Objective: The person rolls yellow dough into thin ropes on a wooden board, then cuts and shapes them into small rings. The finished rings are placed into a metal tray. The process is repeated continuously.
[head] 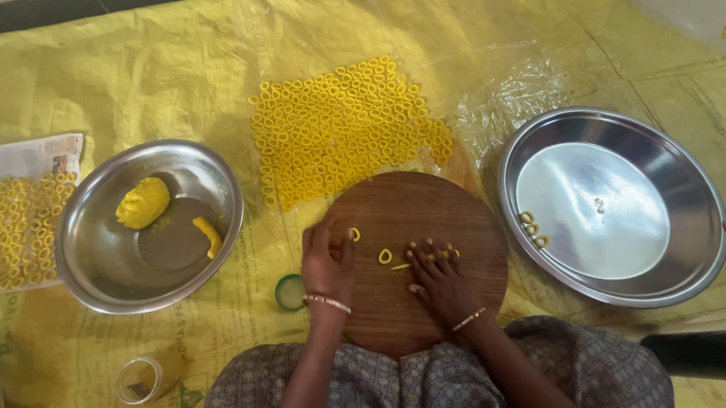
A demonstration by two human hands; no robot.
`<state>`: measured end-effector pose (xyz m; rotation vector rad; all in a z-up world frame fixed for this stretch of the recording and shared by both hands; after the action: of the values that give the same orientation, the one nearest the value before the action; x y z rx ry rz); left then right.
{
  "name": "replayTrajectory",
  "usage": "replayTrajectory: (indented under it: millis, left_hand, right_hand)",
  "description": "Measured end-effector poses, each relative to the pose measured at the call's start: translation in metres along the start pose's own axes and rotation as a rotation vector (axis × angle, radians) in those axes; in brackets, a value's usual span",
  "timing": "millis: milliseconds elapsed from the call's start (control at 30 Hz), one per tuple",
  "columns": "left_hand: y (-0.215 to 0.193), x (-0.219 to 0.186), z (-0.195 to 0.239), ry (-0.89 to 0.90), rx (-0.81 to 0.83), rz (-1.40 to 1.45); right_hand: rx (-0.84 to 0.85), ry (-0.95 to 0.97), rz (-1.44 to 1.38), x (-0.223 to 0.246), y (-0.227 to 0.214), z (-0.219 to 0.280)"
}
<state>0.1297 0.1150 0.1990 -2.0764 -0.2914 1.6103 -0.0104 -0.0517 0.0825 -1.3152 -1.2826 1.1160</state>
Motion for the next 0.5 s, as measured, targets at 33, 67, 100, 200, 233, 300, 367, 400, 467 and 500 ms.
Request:
replayTrajectory:
  millis: [33,67,100,200,233,300,367,400,467,500]
  left_hand:
    - [0.000,0.008,0.005,-0.020,0.009,0.053]
    - [0.002,0.019,0.008,-0.040,0.019,0.108]
    - [0.006,0.029,0.008,-0.061,0.030,0.162]
    - [0.017,0.056,0.001,-0.063,-0.041,0.193]
    - [0.025,0.067,0.003,-0.105,-0.015,0.262]
    - [0.040,0.081,0.000,-0.176,0.035,0.395]
    - [0.042,0.087,-0.004,-0.178,0.025,0.439]
    - [0.043,0.089,-0.006,-0.182,0.023,0.461]
    - [0.049,0.097,-0.007,-0.253,0.049,0.517]
    - [0.051,0.100,-0.007,-0.289,0.062,0.545]
  right_hand:
    - [-0.017,-0.008,-0.009,0.004,0.000,0.005]
    - [-0.031,-0.015,-0.017,0.008,0.001,0.014]
    - [-0.046,-0.022,-0.024,0.011,0.001,0.021]
    - [-0.085,-0.012,-0.049,0.010,0.003,0.037]
    - [-0.065,0.004,-0.069,0.008,0.006,0.042]
    - [-0.041,0.037,-0.112,0.006,0.010,0.040]
    - [-0.019,0.067,-0.121,0.001,0.011,0.039]
    - [-0.005,0.084,-0.126,0.000,0.011,0.038]
    - [-0.013,0.074,-0.065,0.002,0.009,0.033]
    - [-0.017,0.070,-0.035,0.002,0.008,0.029]
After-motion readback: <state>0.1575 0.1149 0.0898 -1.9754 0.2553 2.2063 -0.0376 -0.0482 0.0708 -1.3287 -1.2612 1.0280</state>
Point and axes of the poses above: each hand's wrist, its own z-axis away from the middle knuckle, its own y-axis out of the palm, x = y × z, the point moved 10 cm from there along -z, towards the middle knuckle, and after that the axes turned 2 degrees about -z, right-handed, at the moved point
